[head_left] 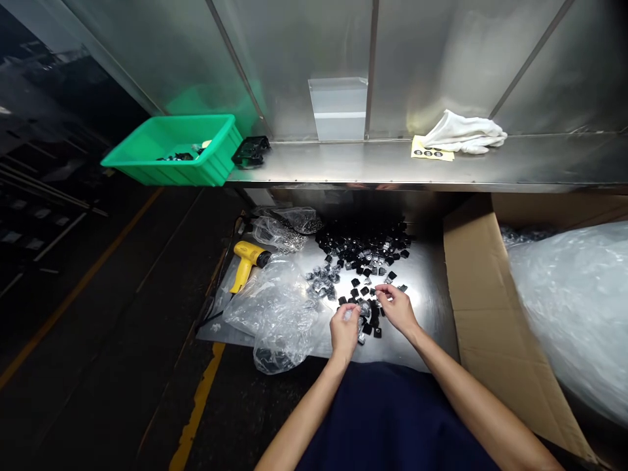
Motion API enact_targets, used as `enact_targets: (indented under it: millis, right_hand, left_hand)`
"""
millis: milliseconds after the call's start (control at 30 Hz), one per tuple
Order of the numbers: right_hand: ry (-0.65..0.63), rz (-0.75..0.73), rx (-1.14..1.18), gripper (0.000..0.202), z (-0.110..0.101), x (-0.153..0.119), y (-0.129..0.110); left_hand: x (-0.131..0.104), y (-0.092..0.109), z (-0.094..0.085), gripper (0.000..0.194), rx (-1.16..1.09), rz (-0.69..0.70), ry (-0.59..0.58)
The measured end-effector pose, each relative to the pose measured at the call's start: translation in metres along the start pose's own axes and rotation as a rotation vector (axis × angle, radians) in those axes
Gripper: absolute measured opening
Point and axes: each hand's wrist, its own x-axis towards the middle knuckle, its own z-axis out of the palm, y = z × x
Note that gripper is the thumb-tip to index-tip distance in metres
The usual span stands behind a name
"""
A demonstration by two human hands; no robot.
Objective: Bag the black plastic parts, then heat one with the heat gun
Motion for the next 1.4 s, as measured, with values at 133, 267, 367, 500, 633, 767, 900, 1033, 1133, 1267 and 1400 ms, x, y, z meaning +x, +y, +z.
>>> enact_targets:
  millis: [133, 267, 367, 500, 633, 767, 900, 1033, 1133, 1267, 1400]
  right_hand:
    - [-0.151, -0.067, -0.201, 0.027, 0.021, 0.023, -0.01]
    - [-0.343, -0.156, -0.367, 0.035, 0.067, 0.053, -0.026]
    - [-0.395, -0.178, -0.382, 0.052, 0.101, 0.074, -0.035]
    - [-0.449, -0.166, -0.376, 0.034, 0.118, 0.086, -0.038]
    - [-0.415, -0.168, -0.317, 0.021, 0.098, 0.073, -0.032]
    - [-0.397, -0.139, -0.094, 0.021, 0.065, 0.036, -0.028]
    - [-0.462, -0.087, 0.141, 0.021, 0.039, -0.003, -0.032]
    - [-0.492, -0.071, 0.169, 0.024, 0.025, -0.017, -0.036]
    - [-0.457, -0.012, 0.179, 0.026, 0.026, -0.016, -0.034]
    - [-0.476, 0.122, 0.295, 0.031, 0.035, -0.016, -0.024]
    - [-0.599, 0.229, 0.238, 0.027, 0.036, -0.02, -0.018]
  left_hand:
    - [-0.003, 0.006, -0.002, 0.013, 0.019, -0.001, 0.002]
    - [-0.013, 0.006, -0.013, 0.01, -0.059, -0.016, -0.006]
    - [-0.023, 0.0, -0.027, 0.015, -0.201, -0.151, -0.091]
    - [-0.033, -0.01, -0.046, 0.019, -0.213, -0.28, -0.089]
    - [-0.034, -0.009, -0.053, 0.03, -0.302, -0.379, -0.066]
    - [-0.023, 0.004, -0.047, 0.051, -0.45, -0.447, 0.005]
    - [-0.01, 0.011, -0.042, 0.061, -0.502, -0.429, -0.01]
    - [-0.01, 0.004, -0.04, 0.053, -0.558, -0.421, -0.056]
    - [-0.015, -0.004, -0.041, 0.052, -0.587, -0.427, -0.072]
    - [-0.02, -0.013, -0.042, 0.051, -0.551, -0.453, -0.015]
    - [-0.023, -0.02, -0.044, 0.048, -0.513, -0.432, 0.026]
